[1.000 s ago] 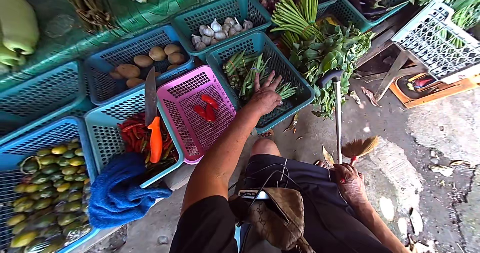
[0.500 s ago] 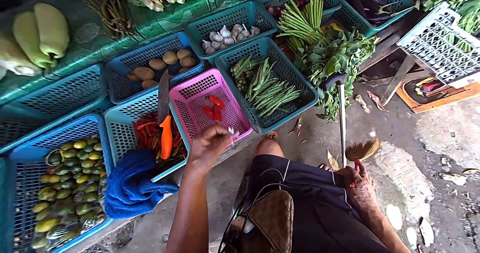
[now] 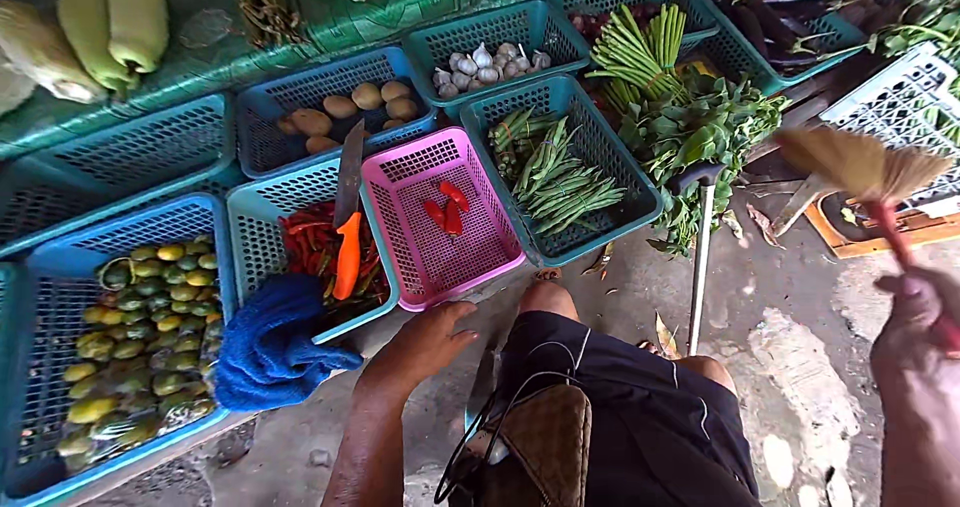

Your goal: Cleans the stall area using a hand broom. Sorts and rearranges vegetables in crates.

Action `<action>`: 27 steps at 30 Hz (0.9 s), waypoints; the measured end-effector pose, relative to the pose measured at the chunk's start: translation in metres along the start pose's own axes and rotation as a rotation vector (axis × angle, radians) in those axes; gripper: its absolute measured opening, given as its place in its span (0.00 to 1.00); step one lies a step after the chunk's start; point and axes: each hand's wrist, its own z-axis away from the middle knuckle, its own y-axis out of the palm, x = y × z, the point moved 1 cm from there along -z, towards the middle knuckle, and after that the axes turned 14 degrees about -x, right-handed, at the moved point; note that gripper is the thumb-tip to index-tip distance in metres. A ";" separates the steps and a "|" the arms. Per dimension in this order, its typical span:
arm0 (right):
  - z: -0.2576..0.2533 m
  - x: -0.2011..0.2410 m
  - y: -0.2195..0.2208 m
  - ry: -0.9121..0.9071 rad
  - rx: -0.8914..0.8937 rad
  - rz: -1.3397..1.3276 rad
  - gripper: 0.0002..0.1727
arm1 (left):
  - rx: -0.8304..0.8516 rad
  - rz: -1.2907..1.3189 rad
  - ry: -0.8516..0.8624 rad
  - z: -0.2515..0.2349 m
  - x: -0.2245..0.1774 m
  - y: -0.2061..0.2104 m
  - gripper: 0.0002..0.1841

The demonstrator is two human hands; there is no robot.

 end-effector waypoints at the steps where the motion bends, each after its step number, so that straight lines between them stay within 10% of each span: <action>1: -0.021 0.008 0.015 -0.059 -0.049 -0.109 0.23 | -0.006 0.038 0.037 0.000 -0.006 -0.004 0.25; 5: -0.087 0.021 0.104 0.028 0.021 -0.472 0.28 | -0.036 0.145 0.138 0.000 -0.016 -0.007 0.24; 11: -0.098 0.041 0.193 0.727 0.053 -0.836 0.20 | -0.093 0.303 0.150 0.011 0.004 -0.001 0.24; 22: -0.074 0.004 0.213 0.883 0.264 -0.629 0.31 | -0.435 0.308 0.274 -0.045 -0.011 -0.026 0.10; 27: -0.066 -0.003 0.188 0.926 0.281 -0.844 0.26 | -0.218 -0.072 0.101 -0.112 0.001 -0.036 0.17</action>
